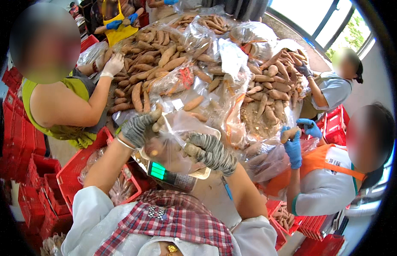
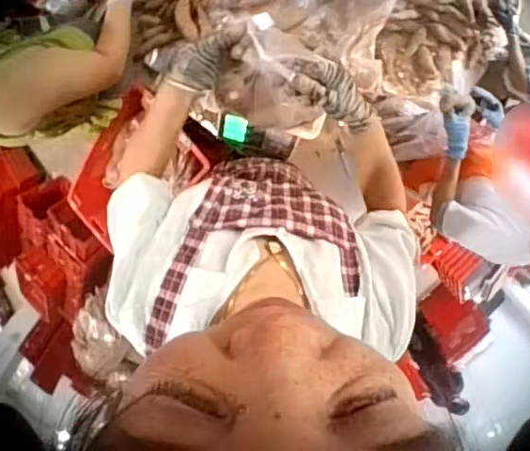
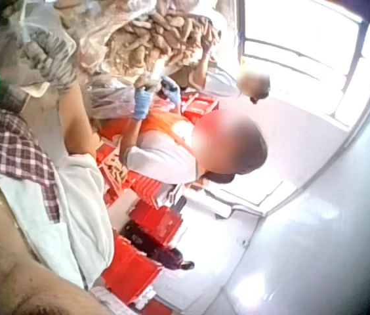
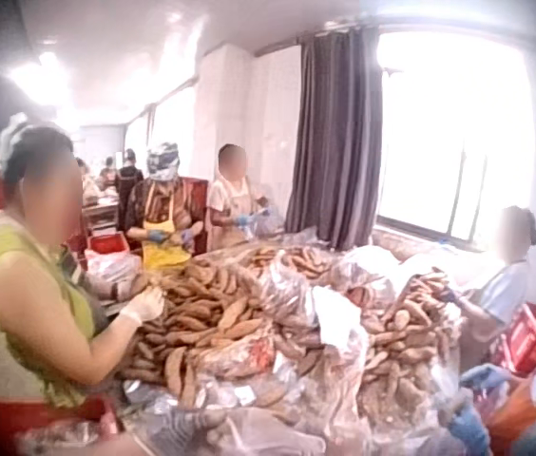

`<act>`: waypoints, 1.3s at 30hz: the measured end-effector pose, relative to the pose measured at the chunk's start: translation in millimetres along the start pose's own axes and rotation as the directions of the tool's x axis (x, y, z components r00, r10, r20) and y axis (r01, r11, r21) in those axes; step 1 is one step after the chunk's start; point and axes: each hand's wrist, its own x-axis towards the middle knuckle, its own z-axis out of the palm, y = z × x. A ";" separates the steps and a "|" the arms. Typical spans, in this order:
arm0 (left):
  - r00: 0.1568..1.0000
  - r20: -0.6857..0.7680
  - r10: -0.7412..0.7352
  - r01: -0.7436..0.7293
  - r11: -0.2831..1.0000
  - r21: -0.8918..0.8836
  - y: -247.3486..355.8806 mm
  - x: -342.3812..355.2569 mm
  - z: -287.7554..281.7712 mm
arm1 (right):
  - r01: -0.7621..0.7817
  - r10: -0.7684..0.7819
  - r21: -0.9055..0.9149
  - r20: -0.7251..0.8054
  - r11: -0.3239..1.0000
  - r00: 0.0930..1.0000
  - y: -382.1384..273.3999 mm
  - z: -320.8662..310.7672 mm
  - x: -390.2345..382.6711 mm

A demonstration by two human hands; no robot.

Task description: The person is sorting and packing sweet potatoes into plastic bags and placing them into red crates in a large warehouse environment.

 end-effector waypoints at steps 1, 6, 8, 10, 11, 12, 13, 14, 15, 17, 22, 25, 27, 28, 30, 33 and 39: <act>0.999 -0.043 -0.015 0.010 0.993 -0.121 -5.2 7.8 -9.3 | -0.188 0.178 0.161 0.077 0.969 0.981 -18.8 1.9 4.5; 0.994 0.051 0.099 -0.071 0.918 -0.390 -20.1 13.1 -103.8 | -0.058 0.057 0.090 0.010 0.994 0.998 55.4 -13.7 -18.0; 0.993 0.073 0.096 -0.065 0.936 -0.346 -7.3 -7.8 -72.8 | -0.104 0.144 0.500 -0.041 0.859 0.989 40.9 -4.9 -29.7; 0.952 0.252 0.175 -0.116 0.966 -0.232 1.7 -18.0 -44.7 | -0.025 0.126 0.692 -0.096 0.722 0.987 26.8 -8.6 -27.8; 0.944 0.262 0.199 -0.203 0.979 -0.014 -4.5 -24.1 -38.6 | -0.069 0.144 0.727 -0.042 0.683 0.989 11.5 -12.3 -23.4; 0.906 0.344 0.247 -0.389 0.808 0.443 -3.0 -27.8 -31.8 | -0.082 0.161 0.440 -0.144 0.894 0.976 -7.0 -4.8 -15.6; 0.909 0.360 0.209 -0.404 0.653 0.641 -2.0 -32.3 -23.8 | -0.116 0.138 0.101 -0.243 0.988 0.960 -17.1 4.9 -3.8; 0.904 0.398 0.158 -0.424 0.456 0.783 -1.9 -29.1 -11.6 | 0.065 -0.133 -0.272 -0.241 0.960 0.961 -0.4 9.4 5.3; 0.931 0.360 0.063 -0.343 0.491 0.801 -1.6 -26.6 3.4 | 0.194 -0.398 -0.617 -0.212 0.763 0.893 15.9 14.2 15.2; 0.830 0.540 0.138 -0.535 0.469 0.703 -1.9 -28.1 27.2 | 0.308 -0.482 -0.675 -0.081 0.671 0.873 8.1 19.2 17.6; 0.967 0.225 0.121 -0.246 0.201 0.948 16.0 -35.9 33.5 | 0.207 -0.399 -0.611 -0.195 0.764 0.896 9.0 14.3 7.8; 0.952 0.297 0.080 -0.289 0.561 0.776 12.7 -26.2 19.3 | -0.127 0.026 -0.386 -0.254 0.914 0.967 10.6 17.2 0.5; 0.973 0.227 0.035 -0.151 0.842 0.518 1.2 -18.2 28.6 | 0.133 -0.285 -0.484 -0.255 0.865 0.924 34.1 17.4 2.6; 0.981 0.189 -0.037 0.005 0.985 0.171 -4.5 -10.2 30.6 | -0.075 -0.047 -0.444 -0.258 0.893 0.965 12.1 12.9 -2.1; 0.986 0.162 -0.035 0.032 0.999 0.023 7.5 20.1 -14.6 | 0.149 -0.258 -0.694 -0.054 0.704 0.965 74.2 11.0 -24.0; 0.958 -0.063 0.281 -0.226 0.869 0.440 3.4 4.0 -15.1 | 0.205 -0.209 -0.555 0.057 0.806 0.976 20.8 10.4 -24.9; 0.927 0.202 0.315 -0.069 -0.385 0.920 -49.8 8.3 28.8 | -0.191 0.236 0.179 -0.278 0.965 0.931 -17.1 32.8 -22.7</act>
